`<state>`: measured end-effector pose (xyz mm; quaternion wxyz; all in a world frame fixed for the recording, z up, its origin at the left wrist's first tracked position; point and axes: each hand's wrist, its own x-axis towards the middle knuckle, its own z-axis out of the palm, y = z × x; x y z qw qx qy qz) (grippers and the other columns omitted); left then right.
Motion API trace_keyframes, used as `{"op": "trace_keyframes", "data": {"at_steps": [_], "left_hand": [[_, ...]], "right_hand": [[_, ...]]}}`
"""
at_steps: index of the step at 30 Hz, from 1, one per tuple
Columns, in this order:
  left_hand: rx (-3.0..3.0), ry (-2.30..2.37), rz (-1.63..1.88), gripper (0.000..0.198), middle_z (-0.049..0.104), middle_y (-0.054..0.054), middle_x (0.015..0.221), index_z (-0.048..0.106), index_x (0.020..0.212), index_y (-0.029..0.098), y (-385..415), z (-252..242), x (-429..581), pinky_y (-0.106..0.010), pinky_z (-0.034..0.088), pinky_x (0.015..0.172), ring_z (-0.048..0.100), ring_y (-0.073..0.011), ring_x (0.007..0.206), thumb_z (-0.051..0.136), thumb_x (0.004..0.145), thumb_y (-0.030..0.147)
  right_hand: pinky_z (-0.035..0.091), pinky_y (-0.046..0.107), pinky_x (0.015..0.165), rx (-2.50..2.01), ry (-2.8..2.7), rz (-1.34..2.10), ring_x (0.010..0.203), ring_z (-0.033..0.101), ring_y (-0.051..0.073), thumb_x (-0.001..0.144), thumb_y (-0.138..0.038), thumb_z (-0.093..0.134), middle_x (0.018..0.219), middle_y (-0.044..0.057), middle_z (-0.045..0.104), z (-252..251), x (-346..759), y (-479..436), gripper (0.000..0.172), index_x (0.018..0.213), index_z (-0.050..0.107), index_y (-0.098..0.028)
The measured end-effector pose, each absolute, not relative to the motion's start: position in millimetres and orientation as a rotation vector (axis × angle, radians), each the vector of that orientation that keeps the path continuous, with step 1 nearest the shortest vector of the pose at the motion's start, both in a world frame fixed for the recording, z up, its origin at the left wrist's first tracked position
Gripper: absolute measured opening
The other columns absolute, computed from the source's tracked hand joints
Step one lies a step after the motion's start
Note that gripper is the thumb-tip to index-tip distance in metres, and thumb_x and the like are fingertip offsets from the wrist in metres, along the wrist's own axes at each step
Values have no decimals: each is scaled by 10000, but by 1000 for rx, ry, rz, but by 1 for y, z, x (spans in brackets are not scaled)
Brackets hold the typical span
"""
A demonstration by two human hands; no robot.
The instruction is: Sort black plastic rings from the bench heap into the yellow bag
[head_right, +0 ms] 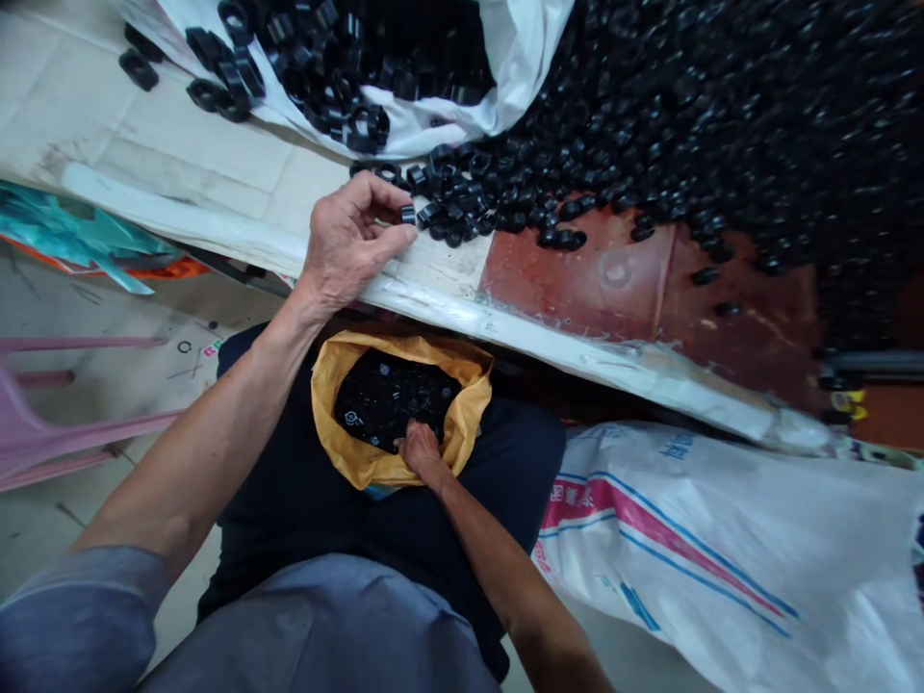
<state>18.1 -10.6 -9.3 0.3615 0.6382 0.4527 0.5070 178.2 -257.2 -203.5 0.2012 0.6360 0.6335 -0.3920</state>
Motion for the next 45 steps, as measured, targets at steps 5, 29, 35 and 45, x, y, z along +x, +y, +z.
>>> {"op": "trace_keyframes", "data": {"at_steps": [5, 29, 35, 45], "left_hand": [[1665, 1193, 1271, 175, 670, -15, 955, 609, 994, 184, -11, -8, 18, -286, 568, 701, 643, -143, 826, 719, 867, 233], [1615, 1196, 1341, 162, 673, 4, 865, 652, 937, 179, -14, -1, 17, -229, 549, 660, 671, -132, 785, 714, 791, 148], [1538, 1067, 1330, 211, 716, -21, 897, 672, 979, 173, -13, -1, 11, -222, 544, 655, 665, -131, 753, 726, 781, 218], [1485, 1096, 1242, 203, 713, -8, 822, 693, 972, 184, -14, 6, 2, -234, 546, 626, 652, -131, 661, 729, 793, 274]], "right_hand": [[456, 250, 732, 1769, 1764, -1087, 896, 720, 227, 941, -300, 644, 981, 171, 745, -216, 175, -271, 247, 1078, 670, -96], [491, 245, 678, 2173, 2006, -1425, 755, 623, 147, 813, -211, 628, 894, 38, 663, -165, 175, -260, 102, 733, 568, -192], [574, 292, 716, 2469, 2310, -2088, 760, 662, 157, 834, -324, 750, 976, 56, 714, -51, 194, -194, 195, 979, 676, -218], [600, 326, 799, 2270, 2845, -2196, 857, 727, 188, 847, -269, 744, 1023, 65, 716, 16, 193, -64, 304, 1144, 697, -221]]}}
